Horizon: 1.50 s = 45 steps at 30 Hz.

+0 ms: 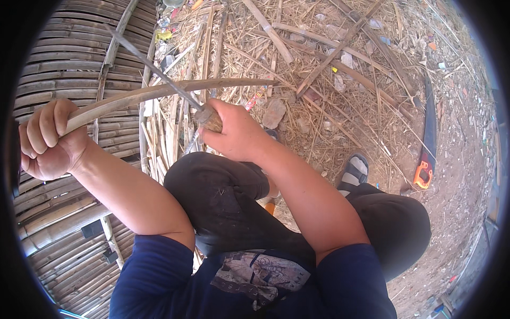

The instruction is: The person shaves a thin strip of wood using a blade by hand, holding the wood steady while repeatedly scraping the surface to remove material.

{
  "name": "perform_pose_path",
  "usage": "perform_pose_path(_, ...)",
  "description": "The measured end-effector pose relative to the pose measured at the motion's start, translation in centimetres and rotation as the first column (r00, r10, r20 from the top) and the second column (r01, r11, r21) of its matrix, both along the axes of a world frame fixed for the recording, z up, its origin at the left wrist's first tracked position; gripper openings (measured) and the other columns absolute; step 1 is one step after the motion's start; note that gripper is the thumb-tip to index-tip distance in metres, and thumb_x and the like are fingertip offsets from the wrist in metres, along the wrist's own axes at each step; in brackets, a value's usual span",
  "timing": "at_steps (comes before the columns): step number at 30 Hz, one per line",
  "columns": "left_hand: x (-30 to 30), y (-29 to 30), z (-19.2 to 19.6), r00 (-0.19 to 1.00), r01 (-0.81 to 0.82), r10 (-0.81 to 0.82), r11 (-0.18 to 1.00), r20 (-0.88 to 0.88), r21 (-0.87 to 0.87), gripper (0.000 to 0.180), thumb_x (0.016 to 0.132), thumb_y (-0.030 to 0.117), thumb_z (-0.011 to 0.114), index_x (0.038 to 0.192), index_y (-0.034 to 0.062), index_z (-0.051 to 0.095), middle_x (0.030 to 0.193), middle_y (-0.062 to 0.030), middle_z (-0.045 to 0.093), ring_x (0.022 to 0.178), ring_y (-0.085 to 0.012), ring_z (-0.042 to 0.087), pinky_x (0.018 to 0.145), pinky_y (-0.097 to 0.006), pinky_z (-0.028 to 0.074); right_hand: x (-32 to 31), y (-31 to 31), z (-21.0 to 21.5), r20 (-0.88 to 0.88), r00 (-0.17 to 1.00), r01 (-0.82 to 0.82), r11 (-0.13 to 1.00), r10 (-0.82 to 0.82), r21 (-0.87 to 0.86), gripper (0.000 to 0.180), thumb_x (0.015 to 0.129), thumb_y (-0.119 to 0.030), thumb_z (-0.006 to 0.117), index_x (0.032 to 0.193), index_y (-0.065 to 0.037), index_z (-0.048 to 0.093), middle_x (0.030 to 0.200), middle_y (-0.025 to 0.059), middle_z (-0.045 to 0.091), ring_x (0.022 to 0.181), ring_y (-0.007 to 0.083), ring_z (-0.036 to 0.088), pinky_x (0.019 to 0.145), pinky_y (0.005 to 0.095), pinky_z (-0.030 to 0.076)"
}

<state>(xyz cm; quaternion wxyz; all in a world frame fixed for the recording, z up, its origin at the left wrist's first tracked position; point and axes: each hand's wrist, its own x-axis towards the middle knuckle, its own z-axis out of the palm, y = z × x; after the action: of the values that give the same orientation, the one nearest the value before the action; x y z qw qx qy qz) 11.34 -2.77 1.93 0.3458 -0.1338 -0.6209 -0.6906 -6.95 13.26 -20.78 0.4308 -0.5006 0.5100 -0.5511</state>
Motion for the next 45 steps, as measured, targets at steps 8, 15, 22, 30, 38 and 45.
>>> perform_pose_path(8, 0.4, -0.1, -0.3, 0.997, -0.054, 0.059, 0.994, -0.049, 0.098, 0.032, 0.086, 0.024, 0.059, 0.059, 0.0241, 0.041, 0.049, 0.013, 0.032, 0.043, -0.0041, 0.026, 0.051, -0.024, 0.024, -1.8, 0.5, -4.5, -0.106, 0.987, 0.146, 0.936, -0.118, 0.321, 0.038, 0.082, -0.018, 0.067, 0.113, 0.003, 0.059, 0.089, 0.0181, 0.067, 0.082, 0.0292, 0.067, 0.073, 0.0402, 0.052)
perform_pose_path(15, -0.3, 0.1, -0.1, 1.0, 0.008, -0.006, 0.998, -0.027, 0.059, 0.03, 0.089, 0.029, 0.056, 0.063, 0.0232, 0.044, 0.054, 0.0119, 0.035, 0.048, -0.0064, 0.027, 0.054, -0.026, 0.024, 1.4, 0.0, -2.0, -0.018, 0.994, 0.11, 0.991, -0.109, 0.072, 0.037, 0.082, -0.019, 0.069, 0.112, 0.001, 0.058, 0.086, 0.0182, 0.067, 0.078, 0.0279, 0.064, 0.073, 0.0386, 0.05)
perform_pose_path(22, 0.1, 0.0, 0.1, 0.988, -0.144, 0.149, 0.978, -0.025, 0.153, 0.031, 0.082, 0.025, 0.061, 0.057, 0.0229, 0.041, 0.051, 0.0106, 0.032, 0.046, -0.0068, 0.026, 0.054, -0.026, 0.025, -1.0, 1.9, -12.5, -0.183, 0.932, 0.362, 0.832, -0.314, 0.419, 0.039, 0.08, -0.019, 0.067, 0.112, 0.002, 0.06, 0.088, 0.0224, 0.069, 0.084, 0.0365, 0.069, 0.076, 0.0419, 0.052)
perform_pose_path(30, -2.2, 1.8, 0.5, 0.995, -0.101, 0.103, 0.989, -0.016, 0.103, 0.03, 0.085, 0.027, 0.057, 0.06, 0.022, 0.041, 0.055, 0.0095, 0.037, 0.051, -0.0086, 0.03, 0.056, -0.028, 0.025, -0.4, -0.6, -1.4, -0.02, 0.939, 0.342, 0.935, -0.342, 0.094, 0.037, 0.086, -0.022, 0.07, 0.113, 0.001, 0.06, 0.082, 0.0162, 0.067, 0.076, 0.0275, 0.066, 0.073, 0.0375, 0.051)
perform_pose_path(38, -2.9, 2.9, 0.4, 0.999, 0.025, -0.025, 1.0, -0.042, 0.015, 0.027, 0.094, 0.03, 0.05, 0.07, 0.0203, 0.043, 0.06, 0.007, 0.037, 0.056, -0.0104, 0.03, 0.06, -0.03, 0.028, 1.3, -0.2, 3.7, -0.152, 0.831, 0.455, 0.812, -0.535, -0.366, 0.039, 0.086, -0.016, 0.071, 0.118, 0.003, 0.059, 0.101, 0.0153, 0.066, 0.093, 0.0266, 0.066, 0.085, 0.037, 0.05)
perform_pose_path(45, -4.5, 4.5, 1.0, 0.984, 0.155, -0.167, 0.973, -0.061, -0.171, 0.03, 0.104, 0.035, 0.037, 0.08, 0.0159, 0.043, 0.067, 0.0052, 0.041, 0.06, -0.0105, 0.035, 0.06, -0.03, 0.031, 2.9, -0.7, 8.3, 0.126, 0.918, 0.385, 0.921, -0.375, -0.063, 0.032, 0.087, -0.012, 0.07, 0.114, 0.001, 0.06, 0.101, 0.0125, 0.067, 0.093, 0.022, 0.066, 0.084, 0.0358, 0.051)
